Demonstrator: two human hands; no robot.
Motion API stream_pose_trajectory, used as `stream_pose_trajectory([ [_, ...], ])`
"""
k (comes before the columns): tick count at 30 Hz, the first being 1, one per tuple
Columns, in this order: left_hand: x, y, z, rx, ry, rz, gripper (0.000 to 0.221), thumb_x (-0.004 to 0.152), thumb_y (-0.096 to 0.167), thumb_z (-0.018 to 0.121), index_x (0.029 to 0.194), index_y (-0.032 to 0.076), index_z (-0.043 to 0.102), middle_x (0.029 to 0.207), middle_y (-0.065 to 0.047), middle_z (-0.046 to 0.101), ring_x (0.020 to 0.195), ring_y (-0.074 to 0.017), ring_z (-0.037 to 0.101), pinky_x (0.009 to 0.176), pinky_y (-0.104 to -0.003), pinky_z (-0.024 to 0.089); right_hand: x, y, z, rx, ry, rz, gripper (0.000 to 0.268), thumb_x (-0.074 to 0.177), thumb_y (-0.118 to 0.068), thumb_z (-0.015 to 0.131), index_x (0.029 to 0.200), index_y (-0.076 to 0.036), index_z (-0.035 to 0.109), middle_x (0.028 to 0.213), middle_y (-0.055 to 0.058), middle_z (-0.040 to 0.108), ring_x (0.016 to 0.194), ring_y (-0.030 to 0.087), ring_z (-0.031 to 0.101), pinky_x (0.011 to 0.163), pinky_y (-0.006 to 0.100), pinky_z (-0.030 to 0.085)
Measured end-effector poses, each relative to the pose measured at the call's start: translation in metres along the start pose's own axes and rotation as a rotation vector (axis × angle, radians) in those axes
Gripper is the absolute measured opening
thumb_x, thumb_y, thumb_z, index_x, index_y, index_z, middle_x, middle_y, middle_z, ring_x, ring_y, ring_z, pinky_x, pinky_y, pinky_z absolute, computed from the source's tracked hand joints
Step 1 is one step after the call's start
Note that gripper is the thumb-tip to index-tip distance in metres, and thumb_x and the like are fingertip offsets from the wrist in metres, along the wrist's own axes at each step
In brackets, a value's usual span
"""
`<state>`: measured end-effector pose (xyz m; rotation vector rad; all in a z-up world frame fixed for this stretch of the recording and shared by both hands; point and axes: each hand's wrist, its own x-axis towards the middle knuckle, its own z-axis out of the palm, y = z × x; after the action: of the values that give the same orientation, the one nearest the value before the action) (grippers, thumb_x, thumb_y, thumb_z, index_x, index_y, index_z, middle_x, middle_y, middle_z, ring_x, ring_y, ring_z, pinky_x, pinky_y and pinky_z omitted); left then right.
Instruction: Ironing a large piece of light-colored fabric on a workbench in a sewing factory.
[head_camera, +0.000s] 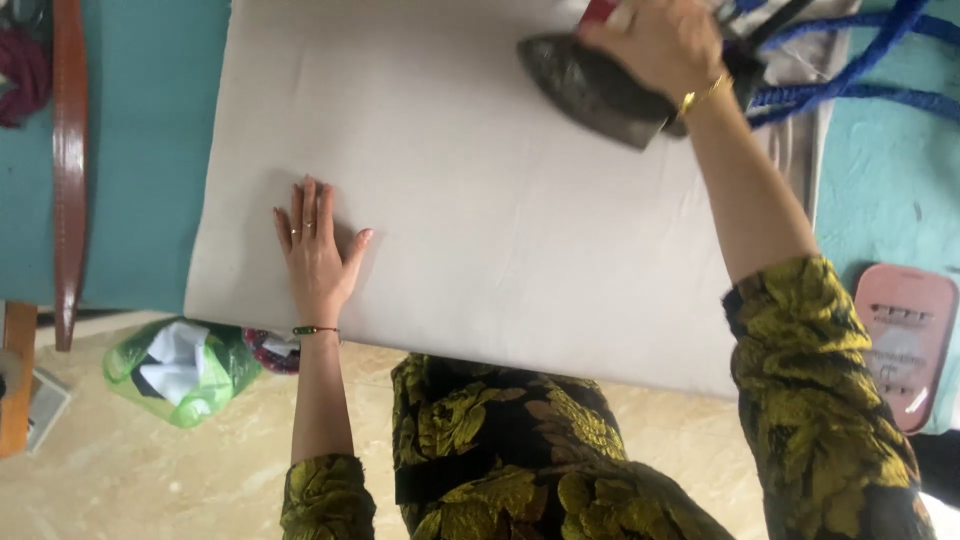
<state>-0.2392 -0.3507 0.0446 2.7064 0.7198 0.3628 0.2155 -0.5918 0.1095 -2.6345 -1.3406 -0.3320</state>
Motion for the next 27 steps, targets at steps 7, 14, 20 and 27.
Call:
stream_pose_trajectory([
  [7, 0.000, -0.008, 0.011, 0.050, 0.022, -0.014, 0.071, 0.102, 0.047, 0.063, 0.154, 0.003, 0.044, 0.167, -0.020, 0.033, 0.154, -0.0372, 0.029, 0.125, -0.060, 0.011, -0.139, -0.083, -0.055, -0.013, -0.104, -0.081, 0.072, 0.082, -0.090, 0.056, 0.073, -0.020, 0.066, 0.059, 0.001, 0.066, 0.057, 0.023, 0.067, 0.060, 0.034, 0.056],
  [14, -0.002, -0.024, 0.022, 0.042, 0.086, 0.115, 0.070, 0.105, 0.051, 0.057, 0.153, 0.001, 0.047, 0.161, -0.025, 0.041, 0.148, -0.0435, 0.037, 0.121, -0.065, 0.019, -0.290, -0.121, -0.082, 0.211, -0.207, -0.068, 0.059, 0.074, -0.080, 0.074, 0.092, -0.024, 0.069, 0.060, 0.001, 0.070, 0.059, 0.023, 0.071, 0.064, 0.036, 0.058],
  [20, 0.000, -0.024, 0.022, 0.040, 0.044, 0.067, 0.069, 0.102, 0.041, 0.065, 0.155, 0.001, 0.044, 0.162, -0.025, 0.039, 0.150, -0.0439, 0.033, 0.120, -0.067, 0.015, -0.336, -0.089, -0.082, 0.174, -0.161, -0.026, 0.058, 0.074, -0.077, 0.073, 0.093, -0.022, 0.068, 0.064, 0.001, 0.073, 0.063, 0.019, 0.072, 0.073, 0.034, 0.054],
  [27, 0.001, -0.022, 0.022, 0.014, 0.132, 0.072, 0.062, 0.104, 0.039, 0.062, 0.151, 0.001, 0.049, 0.159, -0.024, 0.043, 0.148, -0.0454, 0.036, 0.117, -0.068, 0.019, -0.291, -0.005, -0.073, -0.087, -0.009, -0.081, 0.053, 0.079, -0.075, 0.073, 0.084, -0.022, 0.065, 0.055, -0.001, 0.064, 0.052, 0.020, 0.065, 0.069, 0.034, 0.056],
])
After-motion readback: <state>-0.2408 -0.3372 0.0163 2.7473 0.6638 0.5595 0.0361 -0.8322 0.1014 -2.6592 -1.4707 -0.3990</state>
